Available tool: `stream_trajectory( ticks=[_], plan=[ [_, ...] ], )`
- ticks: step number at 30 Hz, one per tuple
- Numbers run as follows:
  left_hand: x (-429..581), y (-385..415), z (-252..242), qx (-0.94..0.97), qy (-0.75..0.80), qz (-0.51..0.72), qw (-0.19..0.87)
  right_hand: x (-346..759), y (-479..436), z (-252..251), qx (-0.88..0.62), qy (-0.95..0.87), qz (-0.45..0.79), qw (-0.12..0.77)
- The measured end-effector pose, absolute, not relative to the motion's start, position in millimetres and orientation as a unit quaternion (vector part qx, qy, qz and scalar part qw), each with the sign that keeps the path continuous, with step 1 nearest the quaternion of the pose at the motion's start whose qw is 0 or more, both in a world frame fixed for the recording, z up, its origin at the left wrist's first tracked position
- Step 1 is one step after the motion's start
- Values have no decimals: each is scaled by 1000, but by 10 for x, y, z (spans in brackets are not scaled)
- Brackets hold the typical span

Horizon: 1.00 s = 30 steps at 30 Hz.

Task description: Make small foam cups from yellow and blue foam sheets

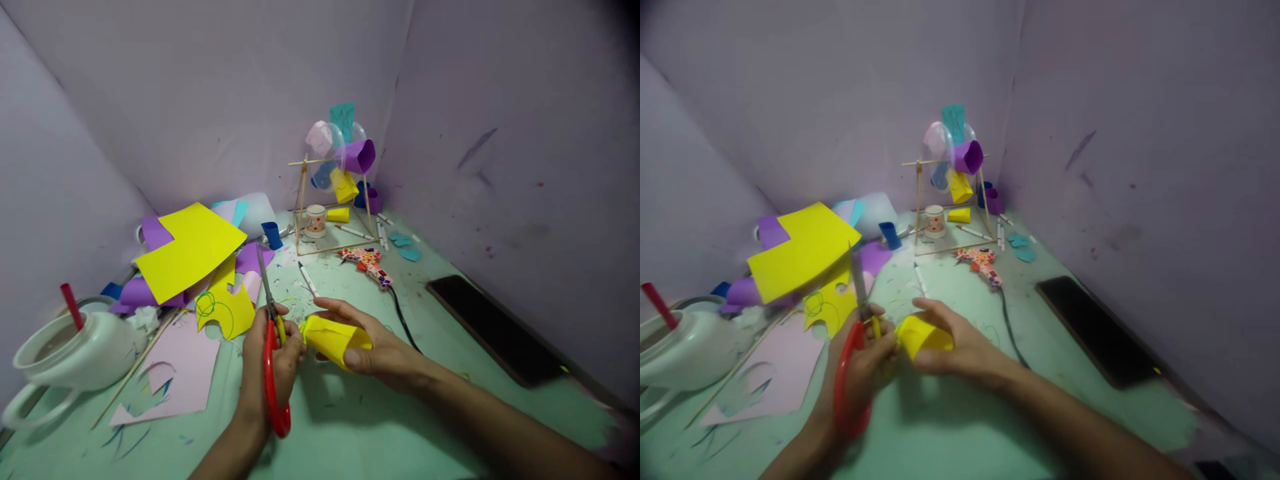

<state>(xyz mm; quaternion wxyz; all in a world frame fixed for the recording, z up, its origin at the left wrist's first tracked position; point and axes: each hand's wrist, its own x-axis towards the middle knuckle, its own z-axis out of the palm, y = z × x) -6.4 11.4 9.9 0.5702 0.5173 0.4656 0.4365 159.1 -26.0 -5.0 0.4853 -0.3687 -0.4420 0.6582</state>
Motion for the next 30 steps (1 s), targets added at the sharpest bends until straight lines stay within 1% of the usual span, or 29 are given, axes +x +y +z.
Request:
stream_trajectory(
  ticks=[3,5,7,9,12,14,15,17,20,22,24,26,28,30],
  plan=[
    [-109,130,138,560,477,408,541,1594,-242,-20,-352,-397,664,527],
    [-145,147,195,600,508,387,482,1608,-221,4,-333,-357,660,571],
    [-167,161,244,630,531,373,427,1630,-203,-4,-336,-350,647,588],
    [-170,167,262,638,531,368,418,1648,-189,-55,-350,-382,643,564],
    [-162,166,244,645,521,354,432,1658,-170,-160,-374,-445,646,495],
    [-168,168,236,667,534,330,401,1658,-147,-213,-411,-475,620,472],
    [-177,172,237,681,547,309,375,1659,-131,-232,-432,-481,598,474],
    [-205,184,248,704,573,262,326,1666,-91,-252,-455,-462,564,511],
    [-257,206,257,721,603,208,270,1685,-36,-219,-457,-397,529,595],
    [-285,221,242,730,616,181,236,1694,-12,-128,-485,-401,472,617],
    [-299,235,217,737,627,144,206,1678,16,33,-537,-462,383,593],
    [-300,246,192,741,634,111,190,1604,76,249,-580,-544,287,534],
    [-292,248,175,743,637,87,185,1448,194,474,-604,-624,209,449],
    [-285,239,167,747,634,77,185,1212,371,648,-626,-694,166,314]
  ],
)
